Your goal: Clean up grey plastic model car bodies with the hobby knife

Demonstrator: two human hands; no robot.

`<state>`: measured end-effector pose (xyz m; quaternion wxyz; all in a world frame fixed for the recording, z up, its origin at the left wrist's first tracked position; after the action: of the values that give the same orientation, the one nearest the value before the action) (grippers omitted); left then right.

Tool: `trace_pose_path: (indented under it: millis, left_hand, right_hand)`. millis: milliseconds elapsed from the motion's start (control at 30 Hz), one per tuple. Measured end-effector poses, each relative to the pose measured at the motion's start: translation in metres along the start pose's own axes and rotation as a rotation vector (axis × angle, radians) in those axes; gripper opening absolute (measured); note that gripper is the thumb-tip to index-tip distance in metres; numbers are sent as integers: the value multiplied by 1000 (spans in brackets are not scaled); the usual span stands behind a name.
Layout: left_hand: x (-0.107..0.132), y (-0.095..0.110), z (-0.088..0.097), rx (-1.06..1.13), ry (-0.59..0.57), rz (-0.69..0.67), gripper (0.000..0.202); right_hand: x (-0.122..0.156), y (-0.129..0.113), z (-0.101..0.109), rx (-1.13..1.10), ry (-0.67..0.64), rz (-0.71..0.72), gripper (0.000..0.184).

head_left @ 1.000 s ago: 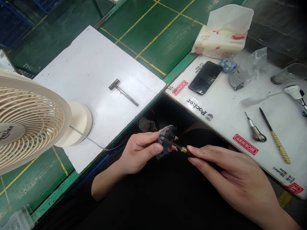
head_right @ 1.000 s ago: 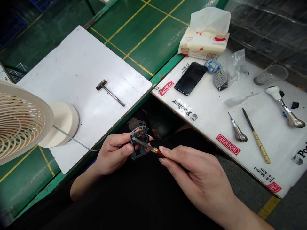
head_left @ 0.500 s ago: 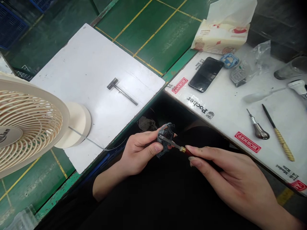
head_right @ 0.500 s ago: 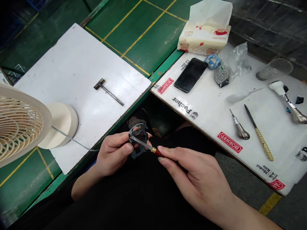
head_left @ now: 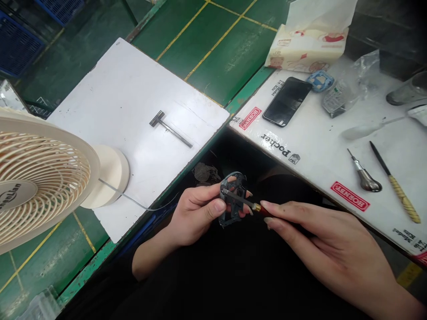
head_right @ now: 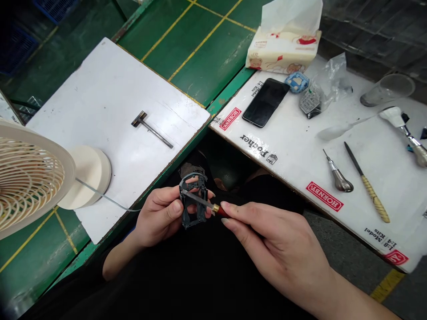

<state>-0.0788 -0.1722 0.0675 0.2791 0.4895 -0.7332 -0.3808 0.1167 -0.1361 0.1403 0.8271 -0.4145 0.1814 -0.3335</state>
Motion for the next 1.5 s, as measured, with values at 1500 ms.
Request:
trace_pose_path:
  millis: [1500]
  left_hand:
    - [19,8,11,-281,54,-87,43]
  right_hand:
    - [2,-13,-14,7,-12,26,26]
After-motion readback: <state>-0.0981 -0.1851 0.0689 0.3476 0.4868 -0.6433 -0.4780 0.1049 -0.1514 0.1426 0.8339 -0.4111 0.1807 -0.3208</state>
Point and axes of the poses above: each hand's wrist, its own x-axis away from the middle knuckle, its own z-axis out of the back of the hand, y = z × x, the point moved 10 cm from there along -x, towards the middle knuckle, and after that the axes turned 10 degrees about -y, right-handed, at the moved point
